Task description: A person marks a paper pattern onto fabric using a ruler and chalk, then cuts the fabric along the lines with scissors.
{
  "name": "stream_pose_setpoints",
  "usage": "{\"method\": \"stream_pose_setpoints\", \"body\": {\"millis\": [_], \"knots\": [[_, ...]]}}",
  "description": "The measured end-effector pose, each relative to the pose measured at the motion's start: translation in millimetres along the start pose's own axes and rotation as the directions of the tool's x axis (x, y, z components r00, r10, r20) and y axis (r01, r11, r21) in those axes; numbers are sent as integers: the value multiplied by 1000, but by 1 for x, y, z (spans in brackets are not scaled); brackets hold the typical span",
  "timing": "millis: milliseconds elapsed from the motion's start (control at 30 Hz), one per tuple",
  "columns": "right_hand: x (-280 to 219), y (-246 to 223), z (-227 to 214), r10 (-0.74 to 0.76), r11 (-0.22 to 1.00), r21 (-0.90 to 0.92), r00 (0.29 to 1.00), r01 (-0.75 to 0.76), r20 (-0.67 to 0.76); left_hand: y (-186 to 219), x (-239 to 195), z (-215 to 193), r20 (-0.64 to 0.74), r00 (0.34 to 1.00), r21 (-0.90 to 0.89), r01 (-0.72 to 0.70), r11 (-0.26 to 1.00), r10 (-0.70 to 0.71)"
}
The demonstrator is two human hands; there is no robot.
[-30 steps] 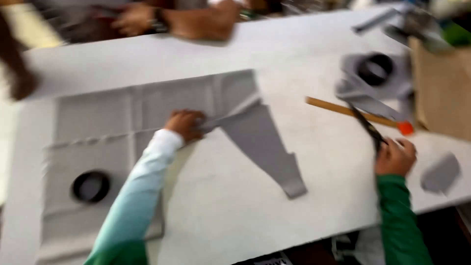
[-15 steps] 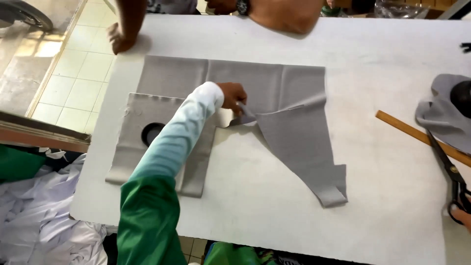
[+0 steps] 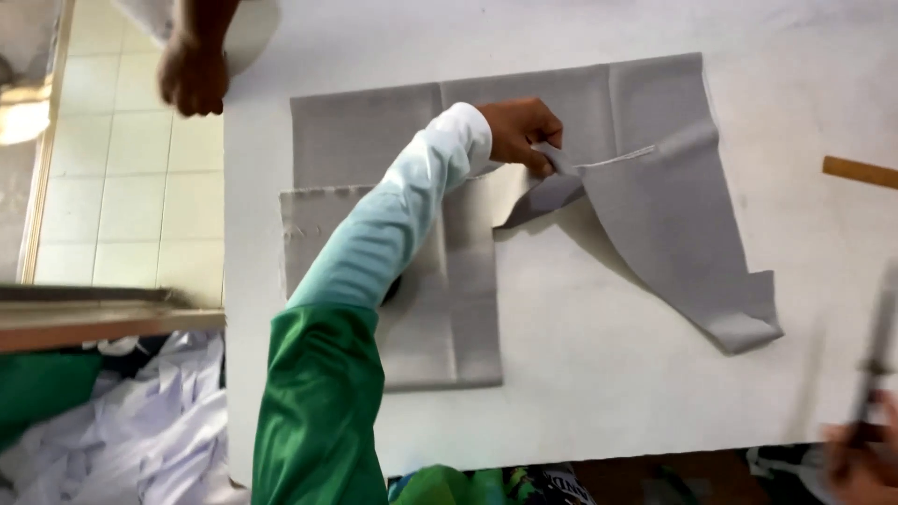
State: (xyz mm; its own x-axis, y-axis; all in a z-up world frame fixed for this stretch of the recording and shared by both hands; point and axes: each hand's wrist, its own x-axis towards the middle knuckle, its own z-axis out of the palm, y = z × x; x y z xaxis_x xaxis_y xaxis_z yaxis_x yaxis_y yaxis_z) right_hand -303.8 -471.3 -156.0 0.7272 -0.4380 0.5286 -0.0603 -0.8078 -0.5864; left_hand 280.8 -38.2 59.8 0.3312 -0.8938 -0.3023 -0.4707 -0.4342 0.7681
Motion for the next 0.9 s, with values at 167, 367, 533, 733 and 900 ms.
{"method": "stream_pose_setpoints", "body": {"millis": [167, 367, 533, 733, 900], "knots": [[9, -341, 113, 506, 765, 309, 824, -565, 254, 5, -6, -8, 49, 971, -87, -230, 969, 234], [44, -419, 198, 240, 914, 184, 848, -361, 473, 7, -5, -19, 64, 949, -48, -307, 950, 310], [71, -445, 225, 291, 850, 272, 833, -451, 471, -3, 14, -9, 41, 930, -14, -365, 931, 365], [76, -445, 242, 246, 860, 298, 848, -415, 470, -2, 20, -9, 40, 893, -34, -446, 894, 447], [66, -449, 242, 283, 840, 302, 839, -451, 465, 6, 14, -7, 65, 911, -24, -408, 913, 408]]}}
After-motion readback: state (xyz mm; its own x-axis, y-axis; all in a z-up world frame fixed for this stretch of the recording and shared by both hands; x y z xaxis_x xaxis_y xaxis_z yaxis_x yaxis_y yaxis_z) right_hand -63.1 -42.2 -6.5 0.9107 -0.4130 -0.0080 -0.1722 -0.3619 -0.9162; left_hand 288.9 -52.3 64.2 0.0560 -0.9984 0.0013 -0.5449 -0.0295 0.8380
